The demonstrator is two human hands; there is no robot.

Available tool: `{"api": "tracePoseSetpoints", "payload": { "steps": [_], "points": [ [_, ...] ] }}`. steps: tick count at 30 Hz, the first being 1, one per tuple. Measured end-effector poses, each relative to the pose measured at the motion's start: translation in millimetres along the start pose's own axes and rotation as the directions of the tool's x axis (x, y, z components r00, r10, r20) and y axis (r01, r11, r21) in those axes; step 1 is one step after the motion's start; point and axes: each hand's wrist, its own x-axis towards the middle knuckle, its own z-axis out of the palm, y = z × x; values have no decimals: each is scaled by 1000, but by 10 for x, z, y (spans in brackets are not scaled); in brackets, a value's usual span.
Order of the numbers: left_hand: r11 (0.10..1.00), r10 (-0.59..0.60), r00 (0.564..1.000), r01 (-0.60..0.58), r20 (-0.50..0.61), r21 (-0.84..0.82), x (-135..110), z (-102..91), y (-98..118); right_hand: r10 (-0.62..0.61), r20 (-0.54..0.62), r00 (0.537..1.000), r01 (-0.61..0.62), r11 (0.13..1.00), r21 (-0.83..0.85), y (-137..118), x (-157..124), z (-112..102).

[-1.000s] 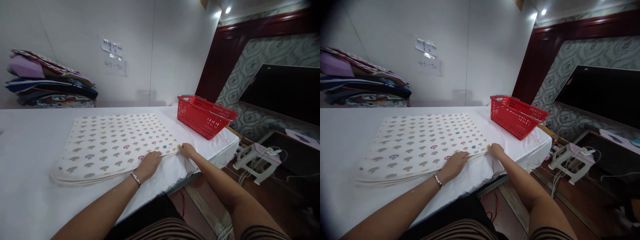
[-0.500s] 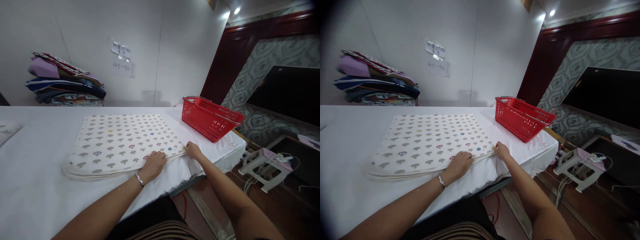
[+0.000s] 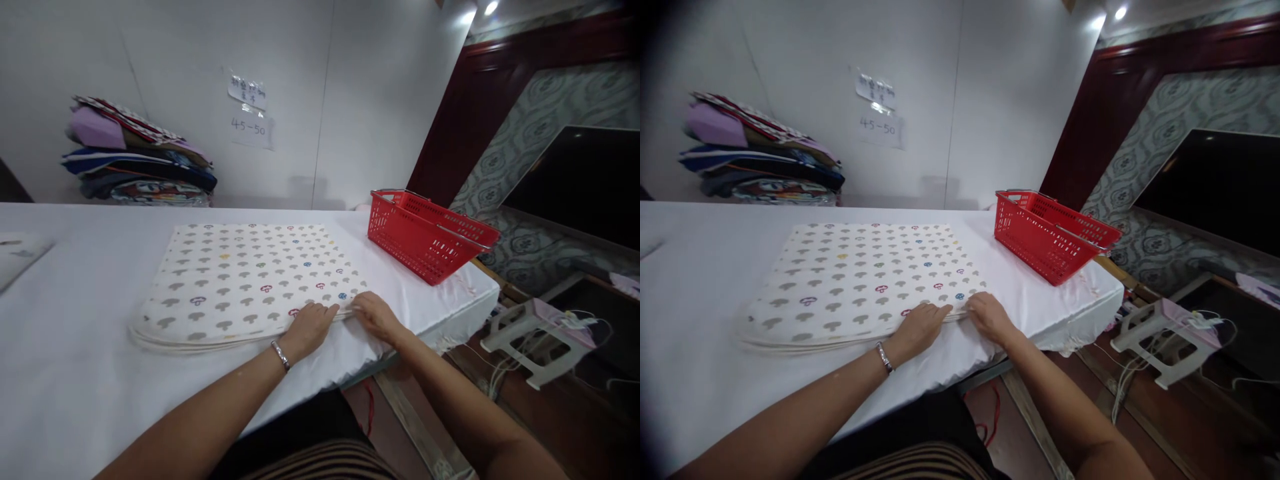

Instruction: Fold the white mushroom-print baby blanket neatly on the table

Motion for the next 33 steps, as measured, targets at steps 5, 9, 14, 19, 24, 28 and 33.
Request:
{"api": "tracePoseSetpoints", "payload": {
  "steps": [5,9,14,19,24,28,33],
  "points": [
    [987,-128,989,134,69,-85,33,-72,2,-177,17,984,177,984,-12,-127,24,221],
    [978,-177,978,187,109,-95,38,-114,50,-158,6,987,158,984,-81,-186,84,333],
    [1000,-12,1000,12,22,-7,-30,-64,76,-251,-50,967,251,968,-18,-77,94,435],
    [990,-2,998,-6,57,142,-231,-145,-31,-289,-89,953,290,957,2,81,34,541],
    [980,-84,991,63,102,190,-707,-399,-327,-291,-109,950,290,957,-30,196,1,648],
    [958,-206,973,178,107,227,-1187,-655,-540,-326,-149,934,319,945,-70,245,-5,706],
    [892,-372,927,343,46,296,-1610,-857,-715,-376,-174,910,354,924,-142,297,-7,754]
  ]
}}
